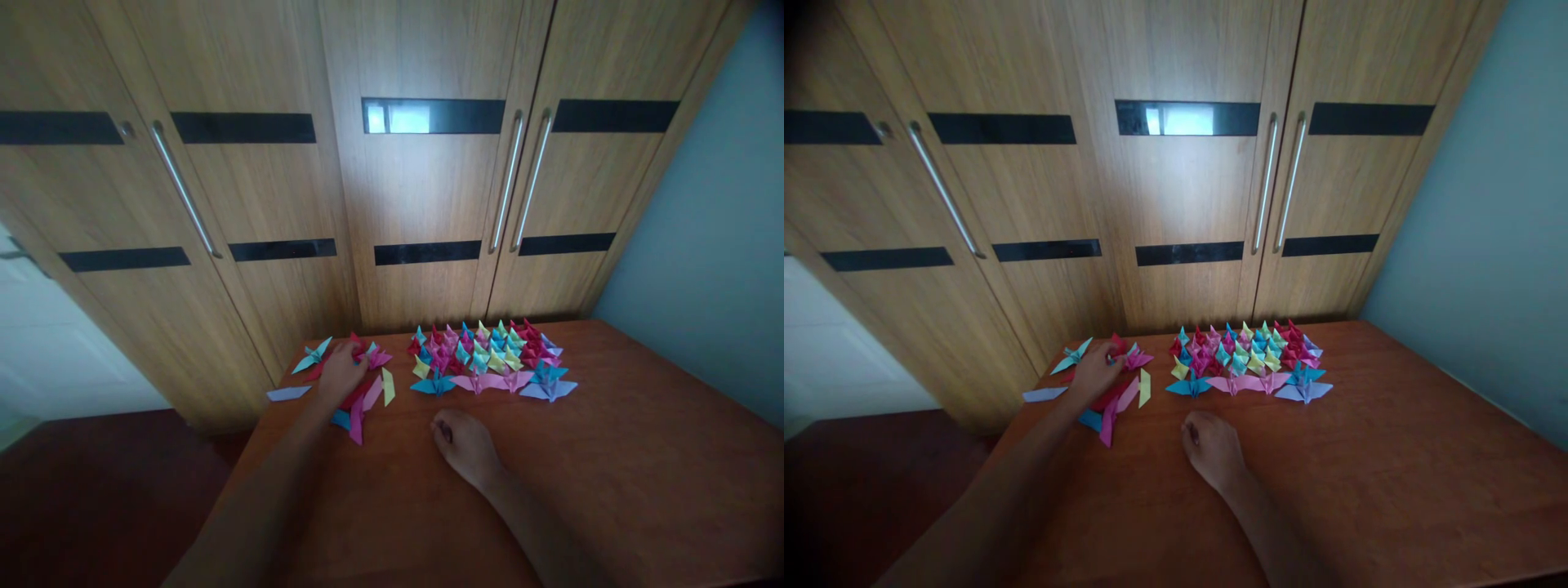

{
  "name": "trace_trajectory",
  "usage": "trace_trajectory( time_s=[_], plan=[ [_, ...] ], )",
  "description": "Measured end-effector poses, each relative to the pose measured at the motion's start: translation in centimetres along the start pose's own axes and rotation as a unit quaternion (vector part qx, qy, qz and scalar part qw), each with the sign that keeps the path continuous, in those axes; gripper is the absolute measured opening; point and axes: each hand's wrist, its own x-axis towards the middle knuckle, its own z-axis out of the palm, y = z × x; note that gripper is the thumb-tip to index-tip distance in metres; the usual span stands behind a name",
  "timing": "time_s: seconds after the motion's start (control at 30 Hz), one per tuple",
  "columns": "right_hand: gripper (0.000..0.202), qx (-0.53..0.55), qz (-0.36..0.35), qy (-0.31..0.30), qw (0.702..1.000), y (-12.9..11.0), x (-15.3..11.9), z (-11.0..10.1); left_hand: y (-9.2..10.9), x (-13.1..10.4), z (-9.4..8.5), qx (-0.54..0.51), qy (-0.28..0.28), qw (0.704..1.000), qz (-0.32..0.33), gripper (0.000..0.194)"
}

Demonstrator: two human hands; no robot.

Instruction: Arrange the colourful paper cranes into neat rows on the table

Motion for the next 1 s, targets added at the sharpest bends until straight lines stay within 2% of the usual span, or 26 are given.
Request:
trace_trajectory(
  time_s=[0.2,0.37,0.53,0.67,0.77,0.87,0.93,1.0],
  plan=[
    [0.015,-0.012,-0.011,0.0,1.0,-0.3,-0.1,-0.2,0.4,1.1,1.4,0.032,-0.023,0.999,-0.002,0.023],
    [0.015,-0.012,-0.007,0.001,1.0,-0.4,-0.2,-0.2,0.4,1.3,2.0,0.003,-0.006,1.0,0.009,0.015],
    [0.016,0.014,0.007,-0.007,1.0,-0.2,0.0,-0.2,0.9,1.1,0.7,-0.056,0.038,0.997,0.025,0.021],
    [0.021,0.129,0.027,0.0,0.991,0.1,0.2,-0.4,2.7,-0.5,-1.1,-0.107,0.056,0.992,0.048,0.025],
    [0.029,0.275,0.035,0.01,0.961,0.2,0.2,-0.8,4.5,-3.0,-1.4,-0.191,0.03,0.978,0.075,0.024],
    [0.036,0.428,0.05,0.013,0.902,0.2,-0.1,-1.3,5.9,-6.0,-0.7,-0.241,-0.027,0.967,0.08,0.022],
    [0.04,0.485,0.063,0.022,0.872,0.2,-0.2,-1.6,6.5,-7.7,0.2,-0.25,-0.056,0.964,0.07,0.021],
    [0.041,0.501,0.074,0.027,0.862,0.3,-0.2,-1.6,6.9,-8.9,1.2,-0.262,-0.078,0.96,0.061,0.02]
  ],
)
